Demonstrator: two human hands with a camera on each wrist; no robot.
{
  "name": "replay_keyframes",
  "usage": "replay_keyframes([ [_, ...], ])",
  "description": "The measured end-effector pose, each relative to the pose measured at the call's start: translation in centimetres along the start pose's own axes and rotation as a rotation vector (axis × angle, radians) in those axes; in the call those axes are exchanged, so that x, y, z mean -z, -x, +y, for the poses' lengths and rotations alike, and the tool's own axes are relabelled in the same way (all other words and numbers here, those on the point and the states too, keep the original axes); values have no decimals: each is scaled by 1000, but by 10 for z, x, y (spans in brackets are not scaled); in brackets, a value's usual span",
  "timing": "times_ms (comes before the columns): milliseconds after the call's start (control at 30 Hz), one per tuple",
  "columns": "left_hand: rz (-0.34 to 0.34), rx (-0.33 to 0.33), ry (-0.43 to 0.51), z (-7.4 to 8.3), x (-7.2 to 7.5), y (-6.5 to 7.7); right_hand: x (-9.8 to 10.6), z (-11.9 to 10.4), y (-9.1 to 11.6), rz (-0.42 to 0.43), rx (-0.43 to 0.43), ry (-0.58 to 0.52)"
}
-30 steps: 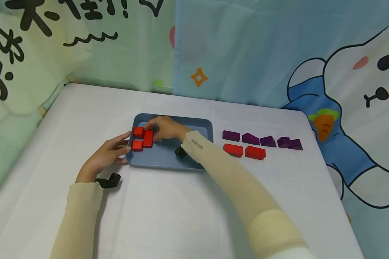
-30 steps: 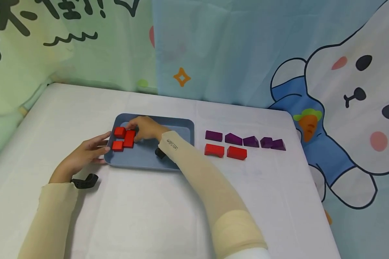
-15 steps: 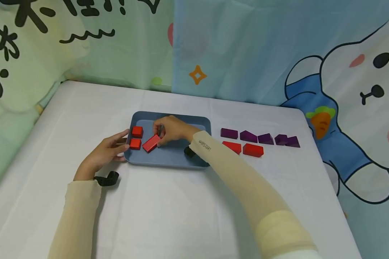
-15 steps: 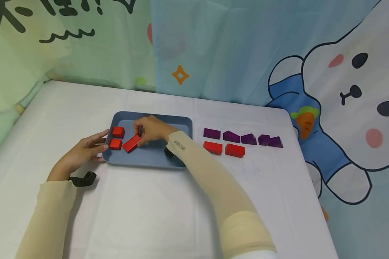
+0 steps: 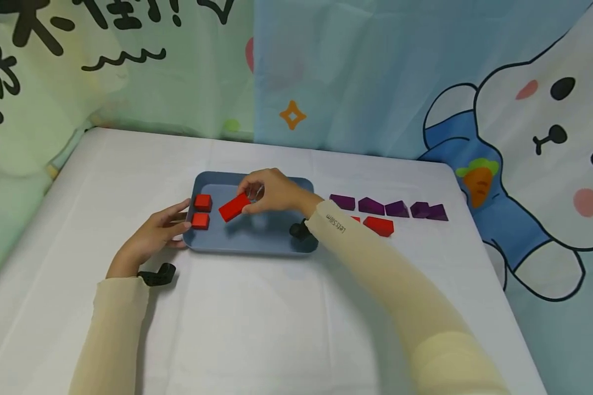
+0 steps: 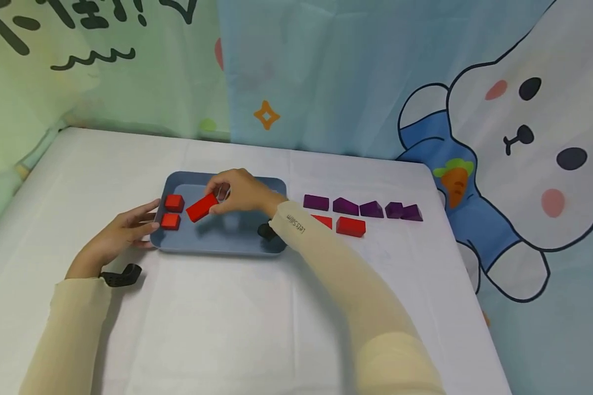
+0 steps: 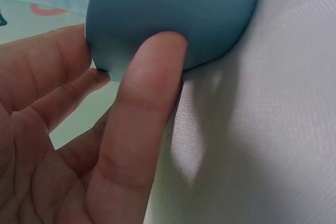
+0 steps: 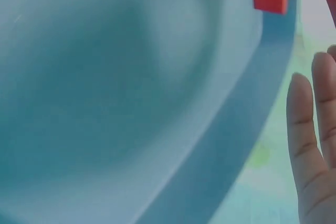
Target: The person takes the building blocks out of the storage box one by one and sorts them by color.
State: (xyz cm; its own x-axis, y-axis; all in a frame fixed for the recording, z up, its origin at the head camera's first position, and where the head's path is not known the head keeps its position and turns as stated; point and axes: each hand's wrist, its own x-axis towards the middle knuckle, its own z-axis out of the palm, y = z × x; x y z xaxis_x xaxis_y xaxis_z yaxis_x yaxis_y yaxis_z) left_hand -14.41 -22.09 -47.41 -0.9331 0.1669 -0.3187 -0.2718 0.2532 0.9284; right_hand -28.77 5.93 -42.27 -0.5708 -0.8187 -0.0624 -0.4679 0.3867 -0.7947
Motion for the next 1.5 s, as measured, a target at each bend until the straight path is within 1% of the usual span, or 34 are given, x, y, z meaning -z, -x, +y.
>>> replay_keyframes([
  [67,-3,-2,-8,0,-1,0,9,0,12,41,-3,-16],
  [233,-16,-6,-19,0,-3,1,34,3,45,131,-23,10],
  [367,-20,-10,-21,0,-1,4,53,8,72,180,-55,34],
  [533,-34,-14,-25,0,-2,8,76,15,115,240,-126,84],
  [733,-26,0,-45,-1,-2,12,96,30,161,299,-263,114],
  [833,-27,8,-62,-1,-5,13,102,39,185,329,-317,114],
  [1000,-36,13,-78,-1,-8,12,110,54,223,397,-370,143],
  [1200,-27,23,-92,-3,-6,15,114,71,254,458,-456,175],
  [1300,-24,24,-97,-2,-6,16,115,82,270,485,-477,191],
  [1433,-28,26,-86,-1,-9,15,115,96,292,508,-509,199],
  [1500,-31,30,-83,-1,-10,14,114,102,301,510,-538,191],
])
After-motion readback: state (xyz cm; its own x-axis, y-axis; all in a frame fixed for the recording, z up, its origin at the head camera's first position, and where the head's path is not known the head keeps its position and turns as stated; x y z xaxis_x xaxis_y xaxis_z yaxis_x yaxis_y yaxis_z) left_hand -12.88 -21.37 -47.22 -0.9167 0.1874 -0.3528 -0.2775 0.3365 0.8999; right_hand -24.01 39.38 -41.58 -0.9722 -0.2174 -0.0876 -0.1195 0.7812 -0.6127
